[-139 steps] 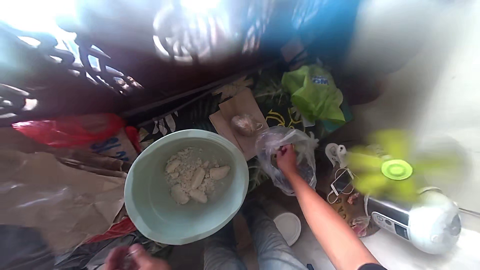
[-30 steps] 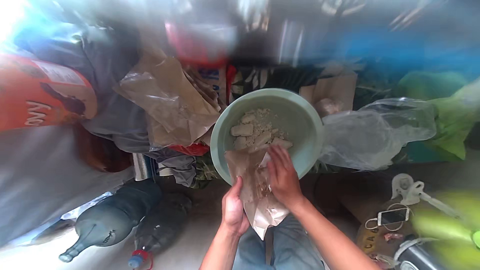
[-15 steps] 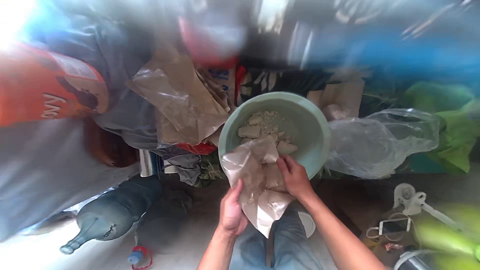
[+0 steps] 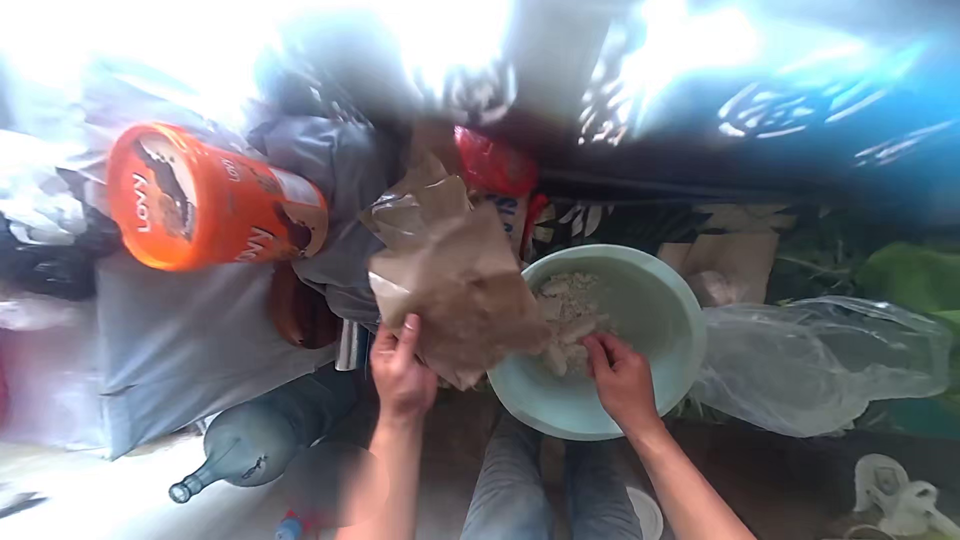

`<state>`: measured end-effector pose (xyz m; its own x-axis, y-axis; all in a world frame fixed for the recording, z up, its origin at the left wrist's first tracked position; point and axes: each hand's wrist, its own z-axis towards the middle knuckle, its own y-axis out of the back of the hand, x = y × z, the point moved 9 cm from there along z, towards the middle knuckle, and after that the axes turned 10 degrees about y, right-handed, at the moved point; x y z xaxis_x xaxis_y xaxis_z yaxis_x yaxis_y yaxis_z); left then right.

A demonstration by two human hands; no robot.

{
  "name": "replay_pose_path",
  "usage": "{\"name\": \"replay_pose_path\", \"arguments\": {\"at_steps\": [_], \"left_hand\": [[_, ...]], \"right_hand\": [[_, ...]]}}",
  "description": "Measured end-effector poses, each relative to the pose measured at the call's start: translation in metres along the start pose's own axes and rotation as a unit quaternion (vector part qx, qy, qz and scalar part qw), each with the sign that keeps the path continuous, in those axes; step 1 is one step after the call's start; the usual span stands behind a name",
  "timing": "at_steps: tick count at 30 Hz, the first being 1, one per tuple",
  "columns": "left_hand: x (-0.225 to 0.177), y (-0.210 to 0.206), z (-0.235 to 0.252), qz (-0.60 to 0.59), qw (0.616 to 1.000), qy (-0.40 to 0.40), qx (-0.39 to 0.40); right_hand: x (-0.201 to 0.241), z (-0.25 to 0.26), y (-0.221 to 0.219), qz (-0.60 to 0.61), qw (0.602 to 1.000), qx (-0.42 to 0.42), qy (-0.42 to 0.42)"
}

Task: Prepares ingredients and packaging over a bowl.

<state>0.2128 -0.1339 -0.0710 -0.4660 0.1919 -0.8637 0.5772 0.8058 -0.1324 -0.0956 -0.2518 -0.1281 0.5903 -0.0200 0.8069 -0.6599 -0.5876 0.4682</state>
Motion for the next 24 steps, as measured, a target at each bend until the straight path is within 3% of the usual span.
{"name": "replay_pose_path", "arguments": {"at_steps": [2, 4, 6, 9, 12, 15, 18, 24], "left_hand": [[-0.007, 0.017, 0.037, 0.019, 0.998, -0.016, -0.051], [-0.001, 0.034, 0.074, 0.091, 0.989, -0.003, -0.114], [0.009, 0.041, 0.103, 0.145, 0.977, 0.028, -0.152], [0.019, 0.036, 0.122, 0.198, 0.969, 0.034, -0.143], [0.026, 0.031, 0.128, 0.260, 0.951, 0.037, -0.162], [0.030, 0.029, 0.124, 0.322, 0.931, 0.046, -0.168], [0.034, 0.036, 0.123, 0.307, 0.935, 0.041, -0.173], [0.060, 0.052, 0.116, 0.324, 0.926, 0.097, -0.166]], "right_hand": [[-0.013, -0.004, -0.008, -0.152, 0.981, 0.112, -0.036], [-0.025, -0.011, -0.019, -0.200, 0.963, 0.172, -0.056], [-0.009, -0.006, -0.017, -0.215, 0.969, 0.118, -0.013], [0.049, 0.026, -0.021, -0.206, 0.965, 0.004, 0.162], [0.095, 0.087, -0.040, -0.172, 0.955, -0.014, 0.241], [0.103, 0.164, -0.075, -0.152, 0.974, 0.059, 0.156], [0.082, 0.219, -0.117, -0.157, 0.971, 0.175, 0.037], [0.065, 0.238, -0.140, -0.146, 0.962, 0.229, 0.002]]}}
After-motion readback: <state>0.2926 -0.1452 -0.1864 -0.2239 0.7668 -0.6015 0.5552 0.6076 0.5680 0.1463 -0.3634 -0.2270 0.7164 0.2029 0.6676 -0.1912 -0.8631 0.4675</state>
